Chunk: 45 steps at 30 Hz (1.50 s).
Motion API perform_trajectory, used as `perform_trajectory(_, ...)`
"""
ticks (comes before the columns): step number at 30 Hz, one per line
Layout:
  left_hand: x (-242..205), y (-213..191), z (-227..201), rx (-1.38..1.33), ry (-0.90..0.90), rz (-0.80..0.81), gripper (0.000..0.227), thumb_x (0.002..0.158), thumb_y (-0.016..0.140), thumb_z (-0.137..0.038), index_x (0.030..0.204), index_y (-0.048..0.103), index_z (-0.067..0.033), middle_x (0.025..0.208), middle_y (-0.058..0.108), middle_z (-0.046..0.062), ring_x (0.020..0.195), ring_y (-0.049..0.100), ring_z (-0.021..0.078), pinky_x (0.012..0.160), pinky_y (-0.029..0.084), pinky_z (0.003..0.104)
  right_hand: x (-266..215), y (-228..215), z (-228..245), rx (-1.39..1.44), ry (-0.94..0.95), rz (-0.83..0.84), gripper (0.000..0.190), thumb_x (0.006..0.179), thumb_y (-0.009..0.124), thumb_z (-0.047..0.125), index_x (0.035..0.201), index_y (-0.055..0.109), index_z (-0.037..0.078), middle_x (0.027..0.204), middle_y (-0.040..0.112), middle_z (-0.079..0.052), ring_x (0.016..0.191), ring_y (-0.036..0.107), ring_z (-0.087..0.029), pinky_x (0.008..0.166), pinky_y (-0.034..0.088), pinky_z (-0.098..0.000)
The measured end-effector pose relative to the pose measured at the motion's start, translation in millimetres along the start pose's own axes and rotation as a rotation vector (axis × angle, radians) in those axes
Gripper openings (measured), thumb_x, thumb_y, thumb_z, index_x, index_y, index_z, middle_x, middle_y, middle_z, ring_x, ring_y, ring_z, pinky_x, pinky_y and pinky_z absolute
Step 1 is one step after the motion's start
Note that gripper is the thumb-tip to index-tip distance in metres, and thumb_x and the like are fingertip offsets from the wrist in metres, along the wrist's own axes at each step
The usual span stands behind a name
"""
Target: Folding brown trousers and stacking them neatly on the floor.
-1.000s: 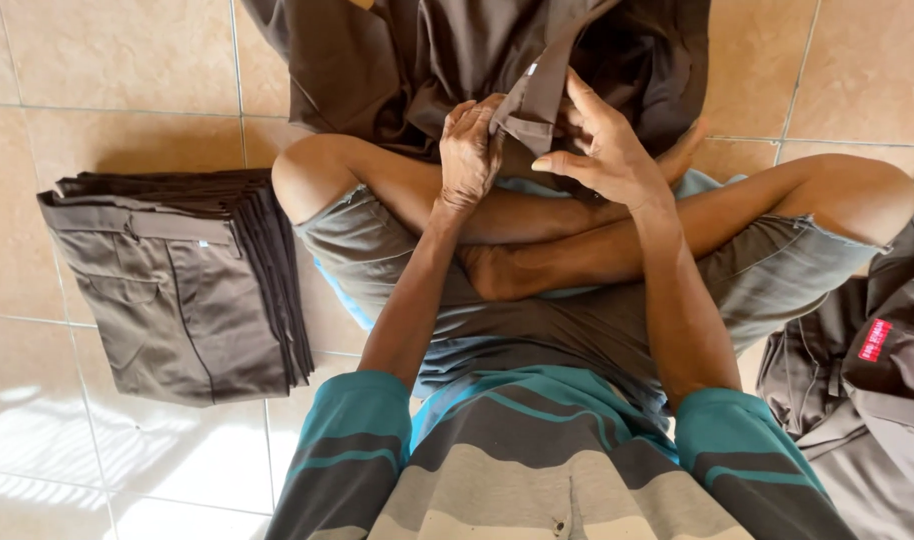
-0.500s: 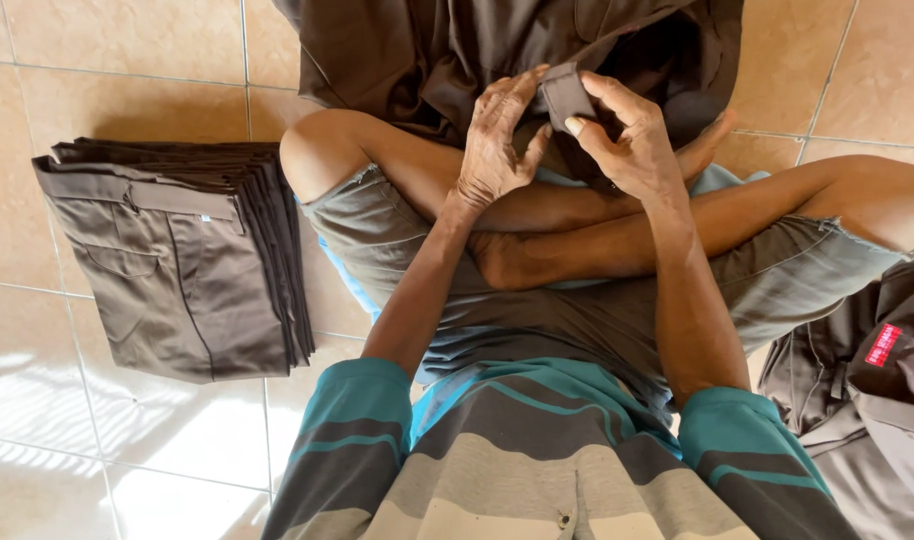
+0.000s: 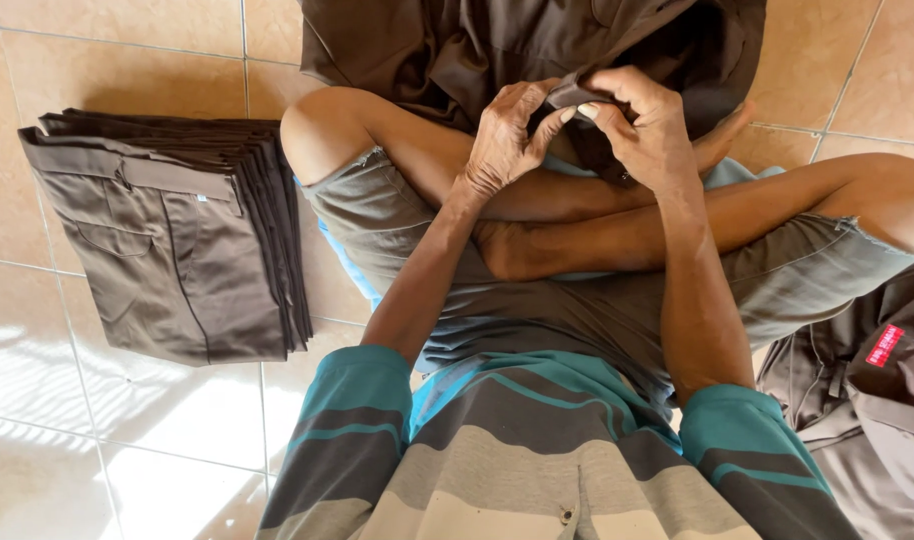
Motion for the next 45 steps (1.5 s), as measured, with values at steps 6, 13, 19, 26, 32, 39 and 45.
perform_trajectory(6, -1, -1, 1, -0.006, -0.081, 0.057, 0.047, 0.109, 0.057, -0.047, 0.142, 0.051, -0.0148, 0.128, 0.071, 0.004, 0.105, 0.076, 0.0245, 0.098, 0.06, 0.039, -4, -3, -18, -0.043, 0.031, -0.084, 0.007, 0.108, 0.075, -0.003, 0.111, 0.068, -0.004, 0.099, 0.064, -0.009, 0.076, 0.053, -0.012, 0.066, 0.042, -0.0251)
perform_trajectory(13, 7, -4, -10, -0.047, -0.027, 0.085, 0.043, 0.108, 0.056, -0.039, 0.128, 0.059, -0.0014, 0.107, 0.076, 0.008, 0.09, 0.076, 0.0256, 0.088, 0.061, 0.037, -2, -5, -6, -0.054, -0.075, -0.077, 0.008, 0.107, 0.075, -0.009, 0.112, 0.069, -0.008, 0.102, 0.07, -0.015, 0.09, 0.064, -0.021, 0.083, 0.051, -0.0307)
perform_trajectory(19, 7, -2, -10, -0.029, -0.011, 0.084, 0.037, 0.109, 0.054, -0.035, 0.124, 0.06, -0.0021, 0.105, 0.076, 0.009, 0.087, 0.076, 0.0276, 0.086, 0.06, 0.037, 1, -4, 5, 0.042, -0.022, -0.116, 0.028, 0.103, 0.068, -0.015, 0.12, 0.05, -0.003, 0.106, 0.068, -0.021, 0.101, 0.07, -0.028, 0.093, 0.057, -0.0342)
perform_trajectory(26, 10, -3, -15, -0.05, 0.025, 0.105, 0.031, 0.111, 0.051, -0.03, 0.121, 0.06, -0.0025, 0.104, 0.075, 0.009, 0.088, 0.075, 0.0284, 0.087, 0.059, 0.038, -1, -12, -3, -0.16, -0.117, -0.123, 0.017, 0.104, 0.076, -0.011, 0.119, 0.07, -0.008, 0.11, 0.072, -0.019, 0.1, 0.069, -0.026, 0.092, 0.054, -0.0342)
perform_trajectory(32, 6, 1, -3, -0.226, -0.059, 0.134, 0.036, 0.11, 0.059, -0.029, 0.136, 0.057, -0.0052, 0.135, 0.068, 0.011, 0.124, 0.072, 0.0303, 0.109, 0.057, 0.041, 0, -6, -8, -0.141, -0.167, -0.135, 0.008, 0.102, 0.076, -0.014, 0.108, 0.071, -0.011, 0.102, 0.073, -0.019, 0.091, 0.069, -0.025, 0.084, 0.055, -0.0325)
perform_trajectory(39, 10, -27, 85, -0.339, -0.576, -0.435, 0.026, 0.1, 0.06, -0.036, 0.085, 0.062, -0.0148, 0.078, 0.056, -0.006, 0.072, 0.048, 0.0102, 0.065, 0.045, 0.03, -2, -28, -38, -0.095, -0.021, -0.22, 0.035, 0.12, 0.045, 0.015, 0.153, 0.039, 0.006, 0.125, 0.071, -0.021, 0.111, 0.076, -0.032, 0.099, 0.054, -0.0354)
perform_trajectory(45, -20, -63, 147, -0.734, -1.161, -1.155, 0.087, 0.08, 0.065, -0.041, 0.148, 0.047, 0.01, 0.154, 0.05, 0.028, 0.139, 0.05, 0.0321, 0.115, 0.04, 0.037, -34, -67, -100, -0.663, 0.085, -0.051, 0.053, 0.082, 0.055, -0.015, 0.132, 0.065, -0.002, 0.127, 0.068, -0.023, 0.115, 0.061, -0.044, 0.099, 0.047, -0.0497)
Point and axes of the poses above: each hand's wrist, its own x-axis towards the middle knuckle, its own y-axis out of the palm, z = x × y, the point moved 5 cm from there along x, towards the middle knuckle
